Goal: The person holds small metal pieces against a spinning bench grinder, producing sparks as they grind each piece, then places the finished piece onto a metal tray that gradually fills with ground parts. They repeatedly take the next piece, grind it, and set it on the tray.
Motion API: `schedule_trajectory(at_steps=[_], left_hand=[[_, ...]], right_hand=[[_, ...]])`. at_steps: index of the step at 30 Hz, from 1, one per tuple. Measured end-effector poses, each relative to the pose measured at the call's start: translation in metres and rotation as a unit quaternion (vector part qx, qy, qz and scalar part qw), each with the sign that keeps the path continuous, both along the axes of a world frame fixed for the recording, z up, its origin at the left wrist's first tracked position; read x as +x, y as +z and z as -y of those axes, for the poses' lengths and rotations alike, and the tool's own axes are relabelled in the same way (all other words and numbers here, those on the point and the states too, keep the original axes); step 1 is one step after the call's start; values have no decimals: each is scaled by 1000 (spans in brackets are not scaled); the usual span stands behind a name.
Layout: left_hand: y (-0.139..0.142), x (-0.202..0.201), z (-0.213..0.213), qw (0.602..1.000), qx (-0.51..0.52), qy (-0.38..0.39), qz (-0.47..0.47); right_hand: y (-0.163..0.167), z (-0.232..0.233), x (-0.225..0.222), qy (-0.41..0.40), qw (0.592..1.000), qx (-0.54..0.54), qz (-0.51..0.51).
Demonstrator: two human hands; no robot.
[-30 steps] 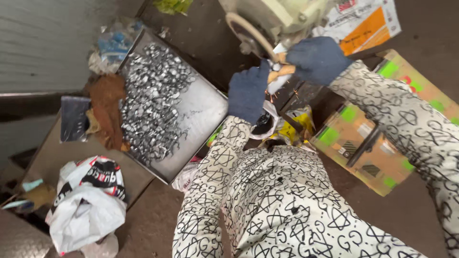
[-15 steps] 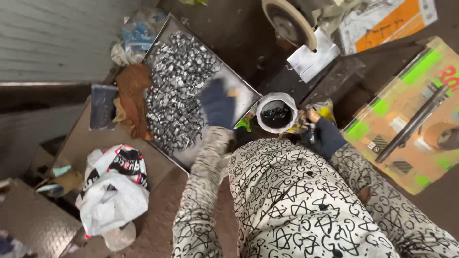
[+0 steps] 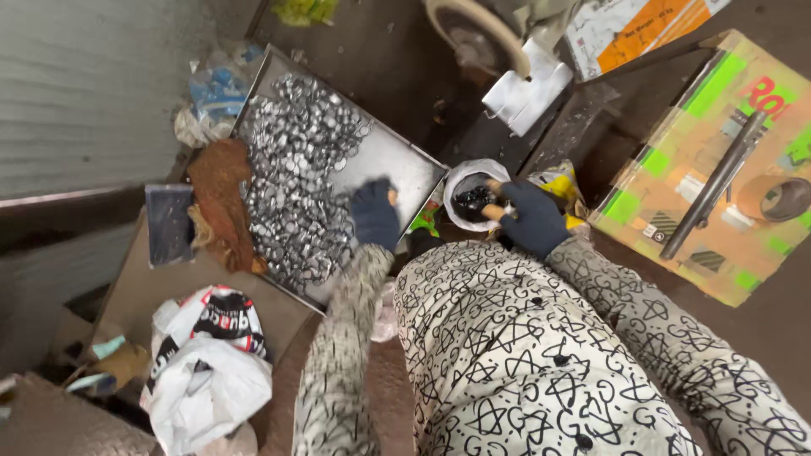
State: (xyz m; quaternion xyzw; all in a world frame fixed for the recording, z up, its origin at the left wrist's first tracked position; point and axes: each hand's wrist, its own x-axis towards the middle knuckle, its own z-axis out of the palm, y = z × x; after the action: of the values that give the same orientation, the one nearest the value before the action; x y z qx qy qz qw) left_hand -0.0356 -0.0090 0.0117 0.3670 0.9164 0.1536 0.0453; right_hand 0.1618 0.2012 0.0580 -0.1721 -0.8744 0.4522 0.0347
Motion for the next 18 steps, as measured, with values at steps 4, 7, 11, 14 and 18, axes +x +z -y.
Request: schedule_trajectory(at_steps=[4, 7, 11, 14, 18], left_hand=[[33, 53, -42, 921, 268, 27, 280], [80, 75, -74, 873, 314, 27, 371], [132, 63, -121, 881, 254, 76, 391], [143, 40, -149, 853, 267, 108, 435], [123, 20, -170, 987, 152, -44, 9]], right_hand=[[57, -18, -28, 131, 984, 89, -83], [90, -37, -38, 175, 975, 102, -93], [113, -71, -39, 163, 962, 206, -70], [112, -96, -43, 98, 967, 217, -95], [99, -127, -59, 63, 947, 297, -107]])
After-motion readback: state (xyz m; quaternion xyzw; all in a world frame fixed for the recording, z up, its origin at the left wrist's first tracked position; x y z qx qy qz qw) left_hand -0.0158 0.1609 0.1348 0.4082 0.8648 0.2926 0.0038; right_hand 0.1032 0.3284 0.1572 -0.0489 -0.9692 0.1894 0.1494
